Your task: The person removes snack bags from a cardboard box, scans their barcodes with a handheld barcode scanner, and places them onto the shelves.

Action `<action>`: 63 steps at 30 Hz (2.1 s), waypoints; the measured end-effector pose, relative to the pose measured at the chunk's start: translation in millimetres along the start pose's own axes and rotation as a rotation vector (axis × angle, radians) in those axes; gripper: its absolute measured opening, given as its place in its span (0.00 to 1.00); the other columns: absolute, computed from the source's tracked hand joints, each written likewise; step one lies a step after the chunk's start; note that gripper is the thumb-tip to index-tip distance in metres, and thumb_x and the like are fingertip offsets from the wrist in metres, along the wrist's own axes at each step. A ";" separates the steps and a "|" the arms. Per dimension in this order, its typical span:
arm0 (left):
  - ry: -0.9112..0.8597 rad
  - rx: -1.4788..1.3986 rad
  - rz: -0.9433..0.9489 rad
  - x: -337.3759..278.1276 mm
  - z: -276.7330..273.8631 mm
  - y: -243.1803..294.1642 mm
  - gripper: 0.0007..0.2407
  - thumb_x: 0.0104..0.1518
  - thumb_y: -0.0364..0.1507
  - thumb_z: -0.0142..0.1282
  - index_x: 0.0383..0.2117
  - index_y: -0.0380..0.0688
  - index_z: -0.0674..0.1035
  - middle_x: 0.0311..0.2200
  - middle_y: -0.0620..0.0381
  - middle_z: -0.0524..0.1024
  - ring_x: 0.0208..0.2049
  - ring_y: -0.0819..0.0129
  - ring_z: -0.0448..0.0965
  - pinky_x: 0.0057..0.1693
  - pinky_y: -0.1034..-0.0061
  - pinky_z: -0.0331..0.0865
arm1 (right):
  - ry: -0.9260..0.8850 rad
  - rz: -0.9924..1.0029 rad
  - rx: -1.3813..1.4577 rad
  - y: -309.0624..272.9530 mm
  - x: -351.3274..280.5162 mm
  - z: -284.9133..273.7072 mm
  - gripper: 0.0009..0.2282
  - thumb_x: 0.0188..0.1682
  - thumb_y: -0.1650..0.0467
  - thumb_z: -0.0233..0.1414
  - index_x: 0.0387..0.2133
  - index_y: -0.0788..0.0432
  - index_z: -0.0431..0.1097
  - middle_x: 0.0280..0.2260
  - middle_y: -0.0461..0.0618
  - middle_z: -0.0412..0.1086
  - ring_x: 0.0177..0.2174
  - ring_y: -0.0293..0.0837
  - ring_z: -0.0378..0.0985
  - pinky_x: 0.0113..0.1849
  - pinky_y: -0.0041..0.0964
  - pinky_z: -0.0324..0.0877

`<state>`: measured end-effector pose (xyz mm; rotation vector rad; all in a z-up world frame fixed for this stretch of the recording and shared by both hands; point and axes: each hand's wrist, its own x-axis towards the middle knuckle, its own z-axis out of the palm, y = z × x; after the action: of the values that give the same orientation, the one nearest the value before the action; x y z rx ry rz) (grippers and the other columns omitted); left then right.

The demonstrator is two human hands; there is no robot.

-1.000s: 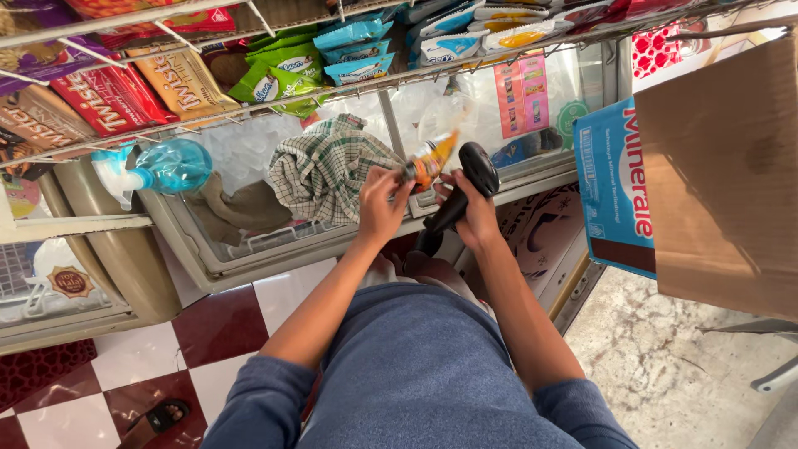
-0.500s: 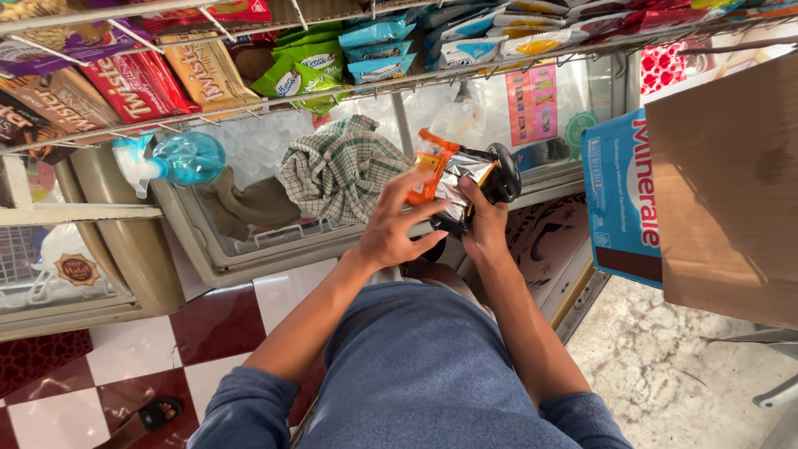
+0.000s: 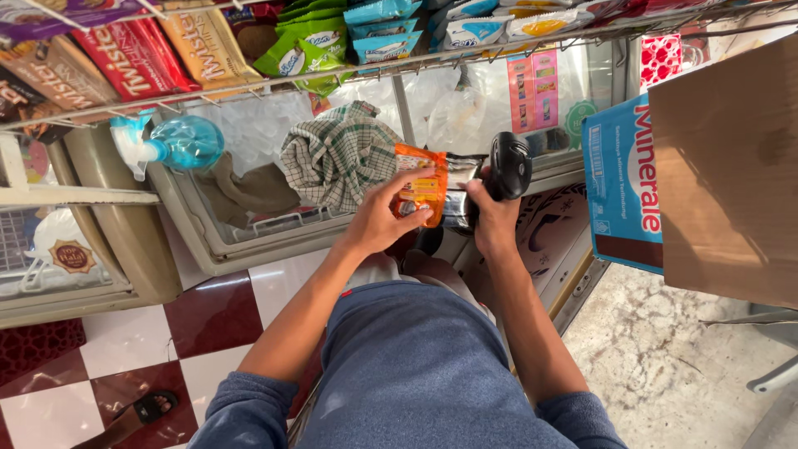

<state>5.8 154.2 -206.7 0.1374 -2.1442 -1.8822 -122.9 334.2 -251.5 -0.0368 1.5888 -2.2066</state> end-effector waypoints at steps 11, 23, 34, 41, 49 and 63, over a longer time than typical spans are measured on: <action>-0.005 -0.098 -0.095 -16.9 -5.0 14.1 0.22 0.61 0.29 0.62 0.61 0.46 0.71 0.57 0.51 0.76 0.47 0.68 0.83 0.50 0.73 0.80 | -0.041 -0.038 -0.143 -16.7 0.3 10.3 0.14 0.44 0.80 0.65 0.38 0.62 0.68 0.32 0.44 0.69 0.31 0.35 0.74 0.34 0.30 0.73; 0.466 -0.455 -0.076 -7.9 7.7 -41.8 0.15 0.64 0.26 0.58 0.54 0.40 0.68 0.51 0.51 0.74 0.45 0.69 0.81 0.47 0.77 0.78 | 0.046 -0.305 -0.297 -6.8 -5.1 29.0 0.14 0.47 0.76 0.64 0.46 0.61 0.70 0.39 0.44 0.74 0.34 0.33 0.75 0.36 0.29 0.73; 0.556 -0.574 -0.040 -11.0 42.4 -55.6 0.11 0.69 0.28 0.55 0.49 0.42 0.66 0.43 0.56 0.71 0.41 0.77 0.75 0.48 0.80 0.74 | -0.121 -0.028 -0.272 12.7 -43.7 51.0 0.06 0.49 0.77 0.62 0.36 0.65 0.72 0.32 0.48 0.74 0.33 0.38 0.76 0.37 0.32 0.72; 0.493 -0.491 -0.238 -0.4 18.8 -51.1 0.10 0.66 0.29 0.57 0.44 0.40 0.68 0.34 0.55 0.75 0.33 0.77 0.78 0.37 0.82 0.73 | -0.222 0.047 -0.149 9.2 -37.1 28.1 0.07 0.50 0.77 0.60 0.37 0.63 0.70 0.34 0.47 0.72 0.34 0.39 0.77 0.39 0.34 0.74; 0.403 -0.480 -0.181 4.0 43.7 -30.6 0.20 0.65 0.32 0.56 0.60 0.46 0.65 0.44 0.55 0.76 0.37 0.78 0.77 0.40 0.83 0.72 | -0.174 0.048 0.011 8.6 -36.3 40.1 0.10 0.48 0.78 0.59 0.42 0.62 0.71 0.38 0.48 0.73 0.37 0.40 0.76 0.38 0.36 0.72; 0.194 0.122 0.077 5.9 9.6 -13.7 0.20 0.58 0.26 0.67 0.57 0.46 0.76 0.52 0.49 0.81 0.52 0.63 0.85 0.54 0.72 0.77 | -0.350 0.044 -0.736 -53.5 -46.8 4.9 0.07 0.49 0.70 0.60 0.34 0.63 0.74 0.24 0.45 0.74 0.26 0.36 0.75 0.31 0.32 0.71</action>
<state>-4.1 159.9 -220.3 0.2489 -2.0998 -1.6252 -96.0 360.0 -190.7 -0.5565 2.0496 -1.3712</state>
